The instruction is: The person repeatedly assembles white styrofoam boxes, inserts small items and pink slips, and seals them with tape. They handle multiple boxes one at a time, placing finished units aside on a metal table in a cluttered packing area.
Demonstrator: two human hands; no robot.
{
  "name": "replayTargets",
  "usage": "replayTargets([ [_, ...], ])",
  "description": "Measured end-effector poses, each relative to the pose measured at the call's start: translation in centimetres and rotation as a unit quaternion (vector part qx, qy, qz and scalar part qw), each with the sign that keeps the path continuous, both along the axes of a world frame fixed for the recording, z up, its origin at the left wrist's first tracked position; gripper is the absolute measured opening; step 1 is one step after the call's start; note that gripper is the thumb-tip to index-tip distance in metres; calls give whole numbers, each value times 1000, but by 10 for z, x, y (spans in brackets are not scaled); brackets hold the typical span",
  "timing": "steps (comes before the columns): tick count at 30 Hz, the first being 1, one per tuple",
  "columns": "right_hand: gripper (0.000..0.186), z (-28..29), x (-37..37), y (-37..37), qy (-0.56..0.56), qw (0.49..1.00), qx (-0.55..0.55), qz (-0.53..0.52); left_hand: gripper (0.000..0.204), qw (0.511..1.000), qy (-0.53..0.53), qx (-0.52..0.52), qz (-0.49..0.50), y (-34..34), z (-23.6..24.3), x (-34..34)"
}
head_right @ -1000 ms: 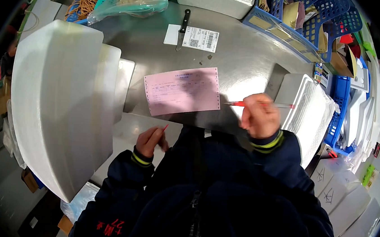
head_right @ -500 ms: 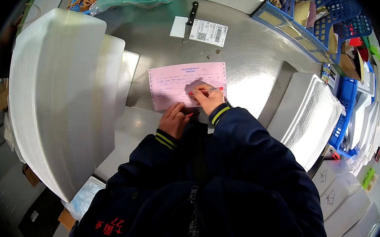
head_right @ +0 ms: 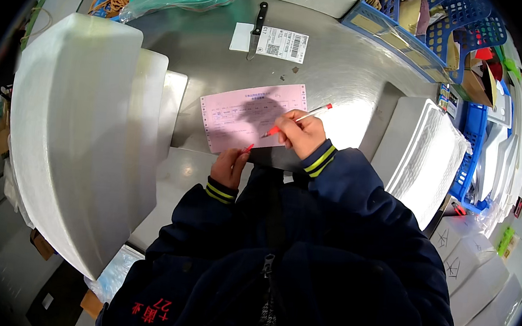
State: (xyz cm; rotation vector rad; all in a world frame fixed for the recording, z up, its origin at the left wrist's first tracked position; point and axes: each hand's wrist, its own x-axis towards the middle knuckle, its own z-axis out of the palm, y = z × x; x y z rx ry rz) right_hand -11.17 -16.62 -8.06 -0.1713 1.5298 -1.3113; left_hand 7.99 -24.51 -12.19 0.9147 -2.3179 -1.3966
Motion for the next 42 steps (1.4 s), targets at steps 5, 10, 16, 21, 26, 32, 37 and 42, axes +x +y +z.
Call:
replayTargets([
  [5, 15, 29, 13, 3, 4, 1000, -10, 29, 17, 999, -5, 34, -13, -3, 20, -5],
  [10, 12, 26, 16, 8, -15, 999, -34, 32, 15, 997, 21, -1, -73, -4, 34, -15],
  [16, 18, 22, 19, 27, -73, 996, -43, 34, 11, 994, 12, -8, -107, 5, 55, -23],
  [21, 14, 35, 28, 37, -92, 995, -39, -10, 13, 982, 23, -112, -153, 16, 54, -24],
  [26, 16, 34, 12, 39, -94, 995, -3, -16, 15, 977, 37, -126, -168, 18, 45, -38],
  [32, 15, 92, -42, 91, 55, 998, 20, -26, 39, 981, 47, -117, -149, -19, 44, -78],
  [37, 12, 134, -45, 174, 298, 847, -82, 434, 52, 937, -227, -263, -38, -86, -7, -74],
  [42, 24, 88, 11, 224, 285, 714, 206, 605, 58, 886, -401, -222, -72, -100, -14, -105],
])
